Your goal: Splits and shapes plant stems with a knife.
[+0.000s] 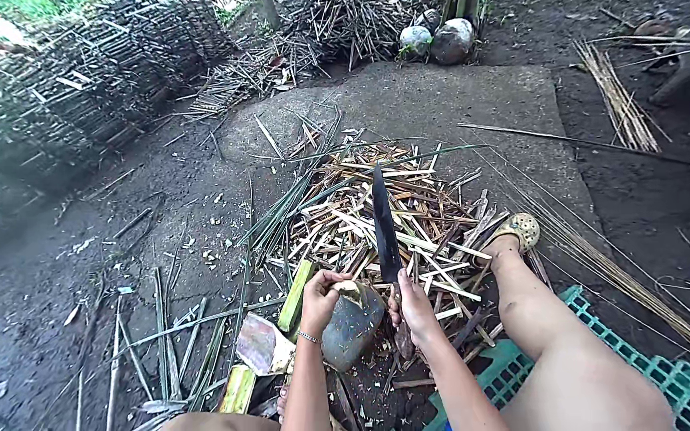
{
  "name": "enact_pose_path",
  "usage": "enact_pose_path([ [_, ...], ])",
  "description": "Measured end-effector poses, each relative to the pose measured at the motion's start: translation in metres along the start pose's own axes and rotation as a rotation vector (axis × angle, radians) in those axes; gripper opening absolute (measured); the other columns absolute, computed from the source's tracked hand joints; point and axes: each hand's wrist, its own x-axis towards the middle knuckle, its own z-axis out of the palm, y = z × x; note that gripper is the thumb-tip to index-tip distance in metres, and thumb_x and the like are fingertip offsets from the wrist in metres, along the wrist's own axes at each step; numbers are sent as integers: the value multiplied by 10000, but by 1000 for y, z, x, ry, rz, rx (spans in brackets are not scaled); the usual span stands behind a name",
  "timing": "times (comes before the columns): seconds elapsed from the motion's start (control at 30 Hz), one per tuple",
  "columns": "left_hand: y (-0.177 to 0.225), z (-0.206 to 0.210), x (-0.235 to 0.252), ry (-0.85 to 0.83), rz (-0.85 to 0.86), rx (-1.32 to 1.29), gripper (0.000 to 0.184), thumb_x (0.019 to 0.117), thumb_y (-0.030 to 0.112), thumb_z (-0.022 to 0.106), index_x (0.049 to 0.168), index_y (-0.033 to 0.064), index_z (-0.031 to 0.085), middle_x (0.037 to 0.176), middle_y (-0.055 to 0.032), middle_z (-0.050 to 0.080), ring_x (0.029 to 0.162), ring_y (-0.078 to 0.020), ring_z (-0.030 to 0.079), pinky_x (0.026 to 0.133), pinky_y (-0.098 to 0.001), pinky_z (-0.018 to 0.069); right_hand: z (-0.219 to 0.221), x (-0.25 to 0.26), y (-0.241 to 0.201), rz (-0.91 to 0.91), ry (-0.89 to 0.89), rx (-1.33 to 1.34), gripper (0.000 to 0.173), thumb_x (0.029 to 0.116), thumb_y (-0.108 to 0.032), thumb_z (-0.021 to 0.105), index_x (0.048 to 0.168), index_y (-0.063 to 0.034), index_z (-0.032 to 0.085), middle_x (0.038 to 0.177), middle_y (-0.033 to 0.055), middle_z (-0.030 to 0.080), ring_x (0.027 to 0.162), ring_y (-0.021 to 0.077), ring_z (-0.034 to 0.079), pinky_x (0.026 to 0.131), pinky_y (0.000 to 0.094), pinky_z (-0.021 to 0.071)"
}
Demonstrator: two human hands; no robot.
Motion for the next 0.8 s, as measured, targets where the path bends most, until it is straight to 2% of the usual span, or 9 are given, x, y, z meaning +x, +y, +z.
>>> enact_pose_path([
  [0.1, -13, 0, 9, 97, 38, -118, 250, 799, -117, 439, 938, 4, 607, 987, -43, 747, 959, -118, 711, 864, -305, 578, 2, -10, 7, -24, -54, 17, 471, 1139, -352, 277, 843, -66, 507, 526, -35, 443, 390, 56, 440, 402, 203, 437],
  [0.2, -25, 11, 13, 195, 29, -167, 291, 865, -76, 400, 1081, -34, 591, 1069, -67, 706, 1000, -114, 673, 886, -310, 559, 8, -10, 16, -49, -108, 6, 429, 1137, -298, 307, 853, -58, 520, 530, -40, 445, 391, 46, 441, 403, 195, 441],
  [0.3, -32, 20, 10, 125, -38, -82, 814, 713, 23, 526, 1502, -34, 333, 1516, -190, 404, 1332, -184, 466, 1067, -344, 427, 17, -8, 18, -11, -132, -18, 450, 1139, -330, 290, 864, -59, 521, 537, -38, 439, 398, 50, 438, 404, 199, 435],
  [0.33, -36, 23, 9, 108, -36, -21, 975, 651, 59, 605, 1552, -27, 242, 1594, -226, 287, 1421, -226, 377, 1128, -370, 373, 19, -8, 19, 6, -135, -27, 454, 1138, -341, 288, 867, -61, 519, 542, -35, 440, 402, 53, 440, 408, 200, 436],
  [0.4, -42, 28, 10, 122, -21, 132, 1163, 598, 123, 741, 1584, -25, 143, 1631, -286, 171, 1493, -315, 278, 1190, -426, 310, 21, -7, 19, 23, -141, -48, 462, 1137, -353, 287, 862, -61, 518, 535, -31, 442, 399, 58, 440, 405, 204, 432],
  [0.57, -55, 32, 28, 194, -140, 221, 1427, 593, 21, 907, 1617, 68, -85, 1657, -293, 97, 1488, -318, 329, 1183, -414, 354, 12, 1, 17, 62, -165, -128, 495, 1133, -393, 277, 843, -67, 509, 524, -24, 428, 393, 71, 431, 398, 213, 417],
  [0.63, -59, 34, 37, 235, -200, 261, 1407, 615, 30, 915, 1614, 46, -76, 1635, -305, 168, 1471, -338, 357, 1183, -421, 363, 7, 4, 15, 62, -177, -162, 503, 1132, -400, 275, 833, -67, 505, 523, -22, 424, 386, 71, 424, 393, 214, 414],
  [0.7, -63, 37, 42, 243, -247, 329, 1298, 654, 118, 913, 1594, -50, 34, 1593, -339, 254, 1465, -388, 352, 1205, -450, 317, 2, 5, 12, 66, -177, -193, 499, 1131, -401, 279, 830, -71, 501, 522, -23, 422, 382, 70, 423, 391, 213, 415],
  [0.8, -53, 38, 39, 172, -249, 279, 1242, 609, 62, 898, 1560, -101, 116, 1547, -350, 320, 1438, -390, 383, 1190, -450, 340, -8, 0, 6, -17, -180, -242, 482, 1135, -371, 274, 841, -73, 513, 533, -39, 432, 404, 59, 433, 414, 206, 417],
])
